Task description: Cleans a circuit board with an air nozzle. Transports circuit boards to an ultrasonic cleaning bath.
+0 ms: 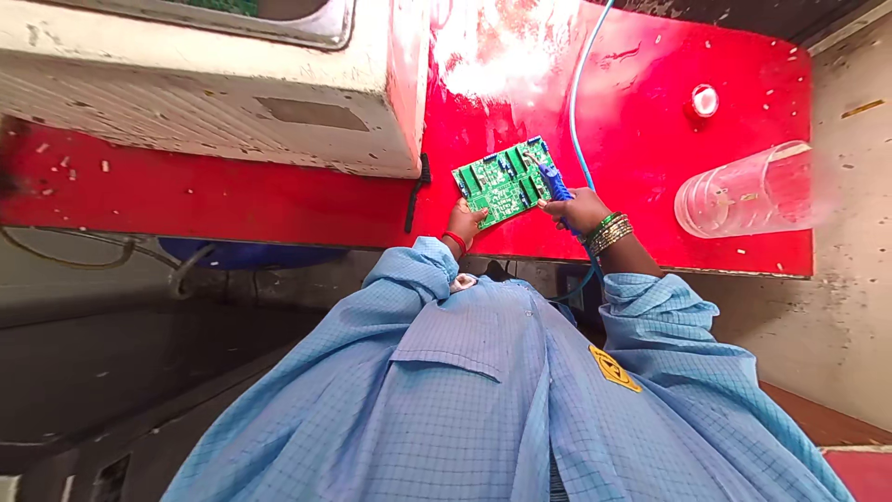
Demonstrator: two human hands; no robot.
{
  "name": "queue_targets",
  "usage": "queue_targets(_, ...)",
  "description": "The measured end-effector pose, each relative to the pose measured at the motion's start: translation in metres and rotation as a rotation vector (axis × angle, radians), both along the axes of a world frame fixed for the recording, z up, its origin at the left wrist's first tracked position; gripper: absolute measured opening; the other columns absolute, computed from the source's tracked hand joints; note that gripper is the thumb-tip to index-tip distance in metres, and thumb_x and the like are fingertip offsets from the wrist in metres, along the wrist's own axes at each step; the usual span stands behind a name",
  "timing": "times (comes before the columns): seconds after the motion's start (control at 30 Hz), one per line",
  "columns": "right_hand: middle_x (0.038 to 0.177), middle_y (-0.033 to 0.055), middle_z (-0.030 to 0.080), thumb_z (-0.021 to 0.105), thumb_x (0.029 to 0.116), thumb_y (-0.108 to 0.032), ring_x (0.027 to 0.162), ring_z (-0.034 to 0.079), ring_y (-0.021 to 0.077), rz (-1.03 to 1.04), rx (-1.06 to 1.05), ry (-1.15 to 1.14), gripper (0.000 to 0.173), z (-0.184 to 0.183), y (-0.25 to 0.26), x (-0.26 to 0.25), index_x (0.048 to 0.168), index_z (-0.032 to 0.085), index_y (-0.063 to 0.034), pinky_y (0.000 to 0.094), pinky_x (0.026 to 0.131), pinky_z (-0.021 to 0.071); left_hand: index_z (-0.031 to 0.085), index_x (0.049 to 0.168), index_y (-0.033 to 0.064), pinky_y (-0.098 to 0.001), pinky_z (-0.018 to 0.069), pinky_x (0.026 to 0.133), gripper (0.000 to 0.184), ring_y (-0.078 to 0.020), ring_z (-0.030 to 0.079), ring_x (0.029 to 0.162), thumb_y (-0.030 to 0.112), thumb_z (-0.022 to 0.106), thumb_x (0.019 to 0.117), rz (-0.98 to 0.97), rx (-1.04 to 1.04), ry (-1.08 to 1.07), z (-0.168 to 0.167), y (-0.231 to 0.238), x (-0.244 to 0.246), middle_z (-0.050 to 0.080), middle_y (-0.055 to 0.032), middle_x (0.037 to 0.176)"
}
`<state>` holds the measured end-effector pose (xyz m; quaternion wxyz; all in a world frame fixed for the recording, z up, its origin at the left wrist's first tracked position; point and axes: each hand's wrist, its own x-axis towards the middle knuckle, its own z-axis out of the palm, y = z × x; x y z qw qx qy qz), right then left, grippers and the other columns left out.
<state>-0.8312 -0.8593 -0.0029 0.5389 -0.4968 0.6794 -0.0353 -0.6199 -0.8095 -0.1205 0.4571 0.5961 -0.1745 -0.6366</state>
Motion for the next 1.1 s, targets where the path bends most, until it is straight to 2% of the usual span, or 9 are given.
queue_targets(0.1, 0.089, 0.0065, 0.066, 0.072, 0.0967, -0.034, 0.07, 0.061, 0.0118, 0.01, 0.011, 0.008, 0.04, 0.001, 0.009, -0.01, 0.12, 0.065, -0.0019, 0.0317, 0.068, 0.0528, 0.036, 0.145, -0.0018, -0.0414, 0.0554, 0.093, 0.049, -0.0264, 0.064, 0.111, -0.007, 0.055, 0.0996, -0.005, -0.001, -0.004, 0.0, 0.0, 0.0, 0.056, -0.0227, 0.134)
queue_targets(0.27, 0.081, 0.0034, 0.063, 0.072, 0.0965, -0.033, 0.063, 0.057, 0.0094, -0.023, 0.018, 0.016, 0.036, -0.004, 0.015, -0.025, 0.114, 0.066, -0.0024, 0.0289, 0.062, 0.0503, 0.035, 0.145, -0.0021, -0.0435, 0.0553, 0.094, 0.05, -0.0279, 0.063, 0.113, -0.006, 0.056, 0.0994, -0.015, -0.003, -0.017, -0.003, 0.0, 0.0, 0.055, -0.0231, 0.135)
queue_targets(0.37, 0.079, 0.0023, 0.063, 0.072, 0.0964, -0.032, 0.061, 0.056, 0.0082, -0.061, 0.014, 0.016, 0.036, -0.003, 0.007, -0.019, 0.116, 0.065, -0.0032, 0.027, 0.059, 0.0495, 0.035, 0.145, -0.0018, -0.0441, 0.0552, 0.094, 0.05, -0.0281, 0.063, 0.114, -0.006, 0.055, 0.0996, -0.012, -0.006, -0.012, -0.003, 0.0, 0.0, 0.055, -0.0232, 0.136)
queue_targets(0.47, 0.083, 0.0039, 0.064, 0.073, 0.0957, -0.033, 0.062, 0.057, 0.0092, -0.081, -0.005, 0.009, 0.04, -0.003, -0.005, -0.009, 0.121, 0.064, -0.0033, 0.0276, 0.06, 0.0507, 0.035, 0.145, -0.0017, -0.0428, 0.0555, 0.094, 0.05, -0.0271, 0.064, 0.113, -0.006, 0.056, 0.0996, -0.011, -0.011, -0.013, -0.003, 0.0, 0.0, 0.055, -0.0228, 0.135)
queue_targets(0.73, 0.082, 0.0035, 0.062, 0.072, 0.0955, -0.038, 0.061, 0.057, 0.0098, -0.137, -0.032, 0.023, 0.042, -0.009, -0.024, -0.004, 0.117, 0.063, -0.0033, 0.0285, 0.06, 0.0511, 0.034, 0.146, -0.0014, -0.0423, 0.055, 0.095, 0.052, -0.0269, 0.063, 0.114, -0.007, 0.056, 0.0994, -0.005, -0.015, -0.004, -0.004, 0.0, 0.0, 0.054, -0.0227, 0.136)
queue_targets(0.97, 0.086, 0.0053, 0.064, 0.072, 0.0951, -0.04, 0.066, 0.059, 0.0115, -0.035, -0.009, 0.015, 0.047, -0.01, -0.02, 0.012, 0.121, 0.063, -0.0026, 0.0312, 0.064, 0.0523, 0.036, 0.145, -0.0013, -0.0407, 0.0559, 0.092, 0.05, -0.0252, 0.064, 0.111, -0.007, 0.056, 0.0992, 0.005, -0.008, 0.0, -0.002, 0.0, -0.001, 0.056, -0.022, 0.134)
queue_targets(1.1, 0.085, 0.0046, 0.064, 0.073, 0.0945, -0.038, 0.064, 0.059, 0.0103, -0.107, -0.031, -0.001, 0.045, -0.014, -0.027, 0.005, 0.121, 0.063, -0.0026, 0.0291, 0.061, 0.0516, 0.035, 0.145, -0.0014, -0.0411, 0.0562, 0.092, 0.05, -0.0258, 0.064, 0.11, -0.006, 0.055, 0.0996, -0.008, -0.01, -0.009, -0.003, 0.0, 0.0, 0.056, -0.0223, 0.133)
